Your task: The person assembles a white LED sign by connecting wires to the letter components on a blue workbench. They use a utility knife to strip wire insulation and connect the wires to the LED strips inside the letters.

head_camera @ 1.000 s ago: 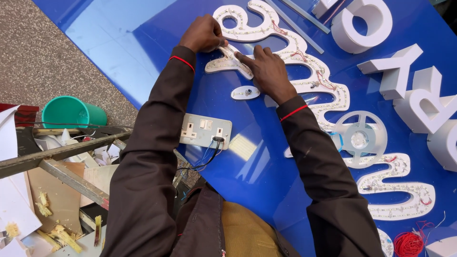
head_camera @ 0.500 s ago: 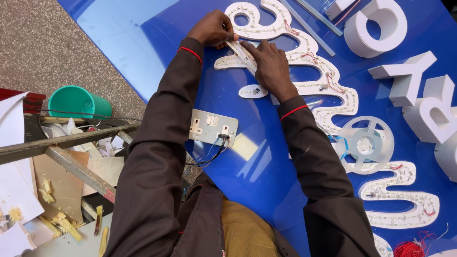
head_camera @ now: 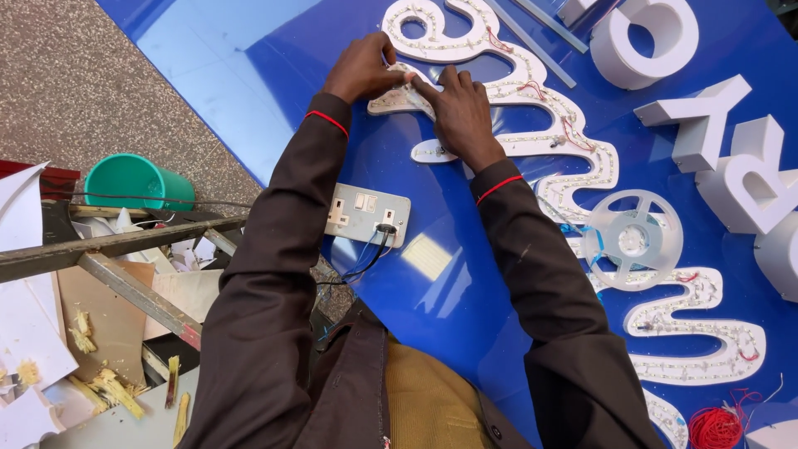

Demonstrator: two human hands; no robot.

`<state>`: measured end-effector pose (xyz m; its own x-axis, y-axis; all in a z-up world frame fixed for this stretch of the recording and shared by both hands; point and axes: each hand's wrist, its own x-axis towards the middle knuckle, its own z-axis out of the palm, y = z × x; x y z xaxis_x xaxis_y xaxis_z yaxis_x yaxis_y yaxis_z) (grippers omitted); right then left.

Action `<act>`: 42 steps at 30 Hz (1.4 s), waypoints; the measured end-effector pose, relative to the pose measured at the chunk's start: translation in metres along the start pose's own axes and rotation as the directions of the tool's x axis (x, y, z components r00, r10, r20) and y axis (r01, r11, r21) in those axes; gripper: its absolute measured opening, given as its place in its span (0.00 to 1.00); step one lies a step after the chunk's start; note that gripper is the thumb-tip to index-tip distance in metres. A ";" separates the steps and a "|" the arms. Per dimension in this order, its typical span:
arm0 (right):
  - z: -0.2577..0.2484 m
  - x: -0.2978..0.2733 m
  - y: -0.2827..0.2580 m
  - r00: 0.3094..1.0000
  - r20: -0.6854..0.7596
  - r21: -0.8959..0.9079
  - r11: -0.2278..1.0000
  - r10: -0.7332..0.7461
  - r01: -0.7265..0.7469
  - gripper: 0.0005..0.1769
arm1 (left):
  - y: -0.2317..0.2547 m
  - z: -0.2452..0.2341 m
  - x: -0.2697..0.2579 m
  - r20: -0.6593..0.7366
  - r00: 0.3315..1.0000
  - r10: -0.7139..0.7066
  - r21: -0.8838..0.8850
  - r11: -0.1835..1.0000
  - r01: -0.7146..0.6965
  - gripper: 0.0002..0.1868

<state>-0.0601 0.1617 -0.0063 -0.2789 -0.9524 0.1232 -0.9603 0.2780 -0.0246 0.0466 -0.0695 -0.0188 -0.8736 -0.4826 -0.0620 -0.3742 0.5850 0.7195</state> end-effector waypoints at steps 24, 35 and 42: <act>-0.054 -0.056 -0.094 0.975 -0.218 0.387 0.913 -0.046 0.129 0.09 | 0.000 -0.023 0.024 0.277 0.948 -0.155 -0.059 0.982 0.178 0.15; -0.005 0.014 -0.031 0.991 -0.063 0.164 0.981 0.115 -0.103 0.37 | -0.008 -0.036 0.010 0.313 0.948 -0.048 -0.213 0.970 0.119 0.11; 0.003 0.013 -0.031 0.981 -0.118 0.168 0.977 0.154 -0.133 0.32 | -0.013 -0.029 0.010 0.277 0.961 -0.009 -0.282 0.955 0.090 0.10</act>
<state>-0.0343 0.1404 -0.0068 -0.4202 -0.8767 0.2342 -0.9027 0.3773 -0.2069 0.0524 -0.1011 -0.0086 -0.9222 -0.2883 -0.2576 -0.3485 0.3316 0.8767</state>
